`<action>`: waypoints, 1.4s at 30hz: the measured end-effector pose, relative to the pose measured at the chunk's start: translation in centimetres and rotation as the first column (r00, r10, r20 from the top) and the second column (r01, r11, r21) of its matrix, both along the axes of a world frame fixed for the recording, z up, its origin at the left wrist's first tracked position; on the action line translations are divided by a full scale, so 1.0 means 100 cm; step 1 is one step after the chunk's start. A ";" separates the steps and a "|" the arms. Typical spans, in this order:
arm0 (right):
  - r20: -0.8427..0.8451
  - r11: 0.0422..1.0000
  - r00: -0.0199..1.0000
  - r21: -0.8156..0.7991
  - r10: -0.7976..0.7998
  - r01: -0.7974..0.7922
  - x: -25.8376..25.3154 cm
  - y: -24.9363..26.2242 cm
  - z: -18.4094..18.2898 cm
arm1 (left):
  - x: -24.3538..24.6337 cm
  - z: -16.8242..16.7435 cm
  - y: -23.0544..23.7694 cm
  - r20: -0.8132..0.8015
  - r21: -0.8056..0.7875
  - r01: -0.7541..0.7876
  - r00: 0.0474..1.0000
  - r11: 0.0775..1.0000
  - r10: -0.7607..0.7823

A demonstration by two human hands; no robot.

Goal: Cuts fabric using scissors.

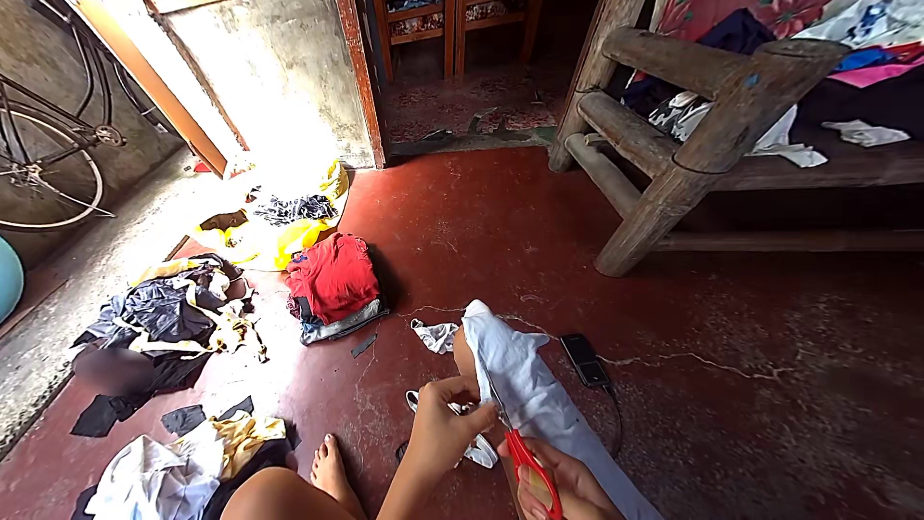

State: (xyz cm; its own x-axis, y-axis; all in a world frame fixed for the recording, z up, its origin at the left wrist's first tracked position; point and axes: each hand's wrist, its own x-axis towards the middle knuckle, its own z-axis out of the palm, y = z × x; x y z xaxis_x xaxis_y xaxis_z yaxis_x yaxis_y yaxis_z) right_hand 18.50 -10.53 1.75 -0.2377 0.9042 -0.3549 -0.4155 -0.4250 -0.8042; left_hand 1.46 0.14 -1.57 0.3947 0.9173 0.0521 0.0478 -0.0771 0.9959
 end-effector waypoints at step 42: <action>0.009 0.999 0.999 0.001 0.052 -0.052 0.001 0.005 -0.003 | -0.007 0.003 -0.001 -0.208 0.008 0.098 0.974 0.995 -0.095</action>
